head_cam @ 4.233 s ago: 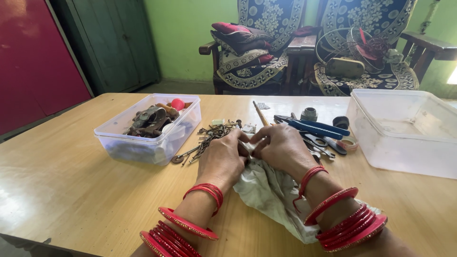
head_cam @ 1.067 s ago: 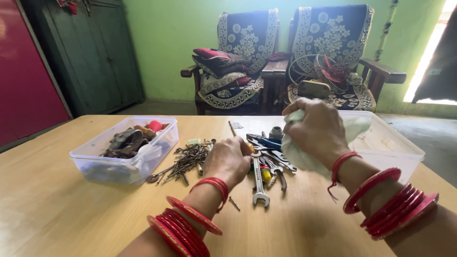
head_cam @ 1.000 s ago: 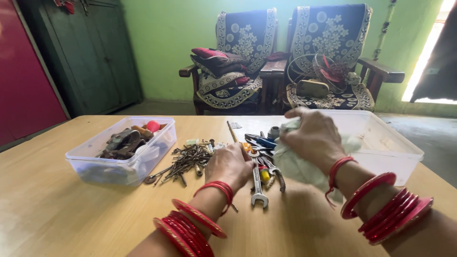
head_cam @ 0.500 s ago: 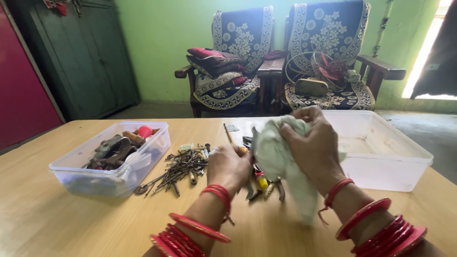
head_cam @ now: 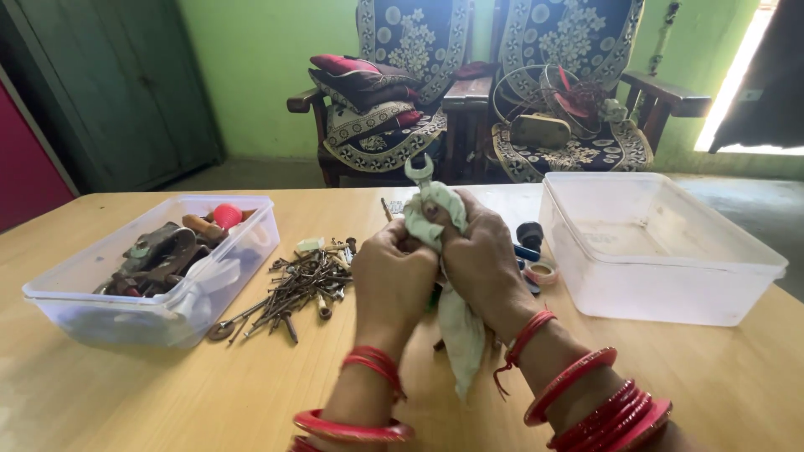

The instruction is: The person wipes various metal tools and small parts with a cloth on a table, then places them into a clear plastic container. The person handles items one at a time, including a padlock, wrenches, and small metal pieces, and organizes them into the container.

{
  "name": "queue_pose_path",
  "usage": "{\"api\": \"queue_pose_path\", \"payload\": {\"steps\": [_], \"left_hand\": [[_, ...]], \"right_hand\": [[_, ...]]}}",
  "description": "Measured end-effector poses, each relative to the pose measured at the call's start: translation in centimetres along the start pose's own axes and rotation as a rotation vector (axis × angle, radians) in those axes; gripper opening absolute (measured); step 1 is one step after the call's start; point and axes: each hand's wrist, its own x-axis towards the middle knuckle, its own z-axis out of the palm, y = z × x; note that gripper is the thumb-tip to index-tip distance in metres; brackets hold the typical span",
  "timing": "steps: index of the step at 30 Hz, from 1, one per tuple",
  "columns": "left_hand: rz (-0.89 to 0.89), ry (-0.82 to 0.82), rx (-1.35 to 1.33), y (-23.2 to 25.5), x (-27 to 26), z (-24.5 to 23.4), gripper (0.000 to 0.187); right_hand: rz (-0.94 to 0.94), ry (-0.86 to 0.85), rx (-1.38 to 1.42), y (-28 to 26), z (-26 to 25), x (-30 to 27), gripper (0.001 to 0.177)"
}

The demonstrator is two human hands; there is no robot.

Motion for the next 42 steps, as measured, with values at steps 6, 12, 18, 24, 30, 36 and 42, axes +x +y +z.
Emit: {"api": "queue_pose_path", "payload": {"steps": [6, 12, 18, 24, 30, 36, 42], "left_hand": [[0.133, 0.149, 0.23, 1.2, -1.2, 0.8, 0.033], [0.161, 0.055, -0.113, 1.6, 0.0, 1.1, 0.044], [-0.297, -0.135, -0.744, 1.0, 0.8, 2.1, 0.041], [-0.244, -0.086, -0.933, -0.7, 2.4, 2.3, 0.033], [-0.072, 0.109, -1.123, -1.2, 4.9, 0.9, 0.023], [-0.053, -0.026, -1.001, -1.6, 3.1, 2.4, 0.025], [0.146, 0.0, -0.986, -1.7, 4.2, 0.4, 0.026]], "right_hand": [[0.345, 0.146, 0.209, -2.2, -0.3, 0.0, 0.042], [0.239, 0.259, -0.213, -2.3, -1.2, -0.3, 0.046], [0.022, 0.138, -0.204, 0.5, -1.4, -0.2, 0.051], [-0.181, 0.086, -0.369, 0.7, -0.7, -0.4, 0.047], [-0.121, -0.202, -0.28, -0.5, -1.1, -1.3, 0.04], [-0.081, -0.123, -0.205, -0.2, -0.6, -1.5, 0.031], [-0.073, -0.281, -0.049, 0.0, -1.9, -1.5, 0.028]]}}
